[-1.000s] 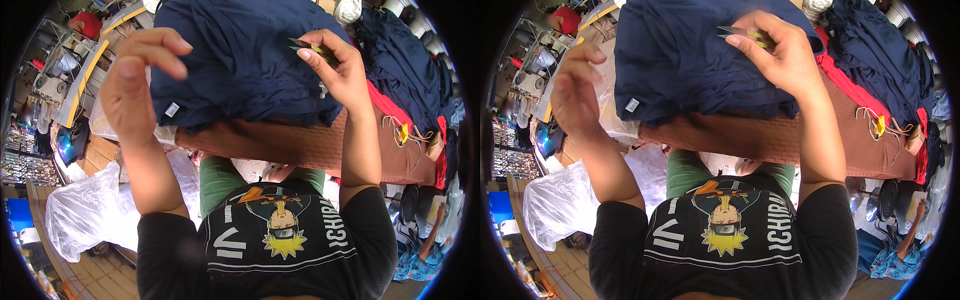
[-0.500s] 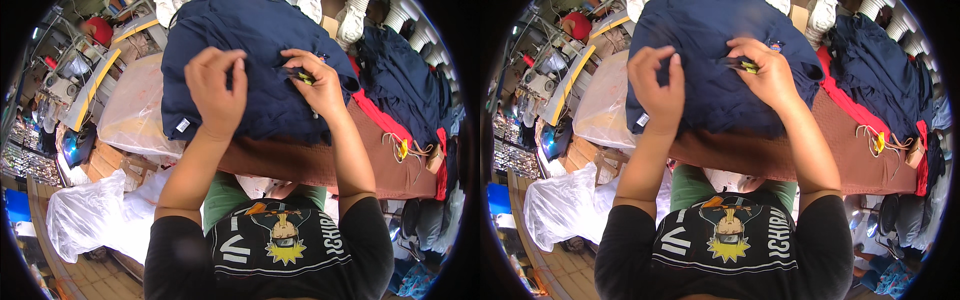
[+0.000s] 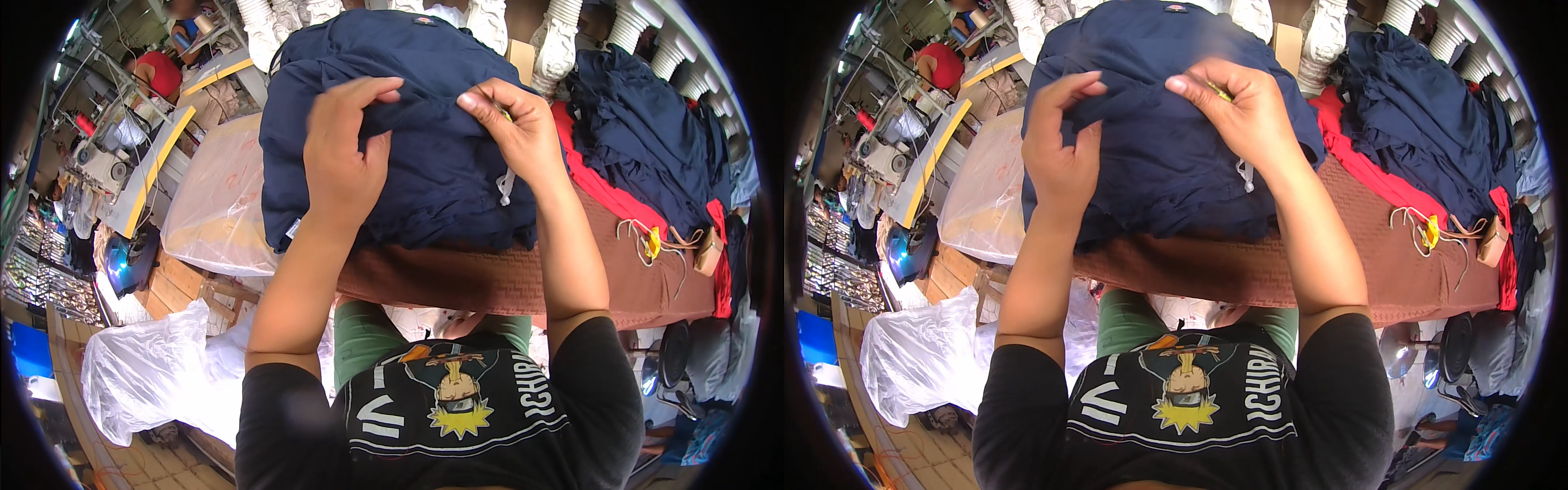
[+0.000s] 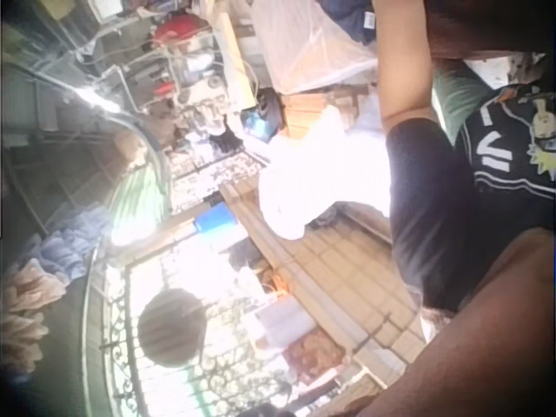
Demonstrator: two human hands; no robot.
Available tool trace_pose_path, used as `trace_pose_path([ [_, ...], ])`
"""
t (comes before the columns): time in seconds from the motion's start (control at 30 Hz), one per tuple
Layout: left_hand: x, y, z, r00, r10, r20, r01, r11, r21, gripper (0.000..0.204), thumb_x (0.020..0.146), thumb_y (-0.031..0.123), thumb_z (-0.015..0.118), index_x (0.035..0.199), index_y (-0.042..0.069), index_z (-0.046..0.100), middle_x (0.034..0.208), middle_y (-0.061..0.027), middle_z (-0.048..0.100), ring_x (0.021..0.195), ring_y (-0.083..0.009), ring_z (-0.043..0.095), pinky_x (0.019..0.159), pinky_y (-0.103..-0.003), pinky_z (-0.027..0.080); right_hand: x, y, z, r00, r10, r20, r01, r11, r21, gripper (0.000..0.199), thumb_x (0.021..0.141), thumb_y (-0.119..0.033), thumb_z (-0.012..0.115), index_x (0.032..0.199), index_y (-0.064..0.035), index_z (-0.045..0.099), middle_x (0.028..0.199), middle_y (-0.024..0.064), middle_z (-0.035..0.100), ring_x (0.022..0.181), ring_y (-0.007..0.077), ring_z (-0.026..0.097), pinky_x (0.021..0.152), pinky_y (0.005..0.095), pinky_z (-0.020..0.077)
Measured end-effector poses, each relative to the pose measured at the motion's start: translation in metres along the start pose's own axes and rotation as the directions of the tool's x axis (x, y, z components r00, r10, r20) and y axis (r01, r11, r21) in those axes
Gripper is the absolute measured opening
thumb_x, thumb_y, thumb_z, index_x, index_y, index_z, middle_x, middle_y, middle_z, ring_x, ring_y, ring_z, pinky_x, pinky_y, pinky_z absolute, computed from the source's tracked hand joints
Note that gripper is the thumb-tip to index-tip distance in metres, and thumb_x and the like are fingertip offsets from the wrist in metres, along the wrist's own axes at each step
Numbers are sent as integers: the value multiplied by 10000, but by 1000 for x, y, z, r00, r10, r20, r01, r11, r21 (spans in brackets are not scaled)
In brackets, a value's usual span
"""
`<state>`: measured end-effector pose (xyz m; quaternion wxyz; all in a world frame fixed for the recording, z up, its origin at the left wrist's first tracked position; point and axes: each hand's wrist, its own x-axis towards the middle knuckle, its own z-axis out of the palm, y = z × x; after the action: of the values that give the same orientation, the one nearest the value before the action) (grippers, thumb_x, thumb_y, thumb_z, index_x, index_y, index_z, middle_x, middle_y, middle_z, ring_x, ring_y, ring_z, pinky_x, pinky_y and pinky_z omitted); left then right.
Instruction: The person trims loose threads from a stack of dark blue shirts using a pair of snips, handling the shirts one at a time and placing the finished items into a large plastic bag on the floor.
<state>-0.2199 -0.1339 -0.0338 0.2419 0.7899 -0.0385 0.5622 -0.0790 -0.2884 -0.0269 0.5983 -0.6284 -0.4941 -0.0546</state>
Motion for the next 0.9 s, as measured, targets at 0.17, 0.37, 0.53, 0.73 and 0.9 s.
trace_pose_path([
  [0.17,-4,-1,-7,830,-453,324,554,729,-401,233,909,206,677,910,-27,681,769,13,639,728,-45,541,677,-200,440,4,5,-3,998,56,0,-56,998,-11,340,903,-319,686,768,-8,654,601,-47,464,622,38,413,574,217,367],
  [0.37,-7,-9,-9,815,-424,395,576,670,-468,241,929,220,658,896,-18,682,741,63,592,705,-11,495,640,-176,406,1,2,0,1000,23,-12,-23,1000,-2,348,901,-319,688,744,-14,633,583,-42,421,598,46,373,548,237,348],
  [0.53,-4,3,-1,844,-402,357,523,767,-372,211,907,198,682,919,-13,687,774,52,622,739,-17,525,683,-179,430,-1,0,-3,1000,-5,5,5,1000,-24,347,899,-308,691,734,-10,619,582,-28,421,596,51,375,546,234,351],
  [0.73,-9,15,11,757,-429,493,633,669,-389,175,863,132,713,957,-13,691,923,-51,701,852,-102,621,795,-235,484,-6,12,2,999,1,38,-6,993,116,288,913,-263,679,773,-15,629,626,-62,471,632,32,395,568,218,362],
  [0.9,-32,23,36,958,-250,143,288,842,-456,151,843,91,720,942,-20,694,995,-90,706,920,-154,654,825,-259,492,-34,25,29,988,107,-116,-65,947,315,81,901,-93,663,936,-22,681,826,-23,614,799,48,535,737,205,443],
])
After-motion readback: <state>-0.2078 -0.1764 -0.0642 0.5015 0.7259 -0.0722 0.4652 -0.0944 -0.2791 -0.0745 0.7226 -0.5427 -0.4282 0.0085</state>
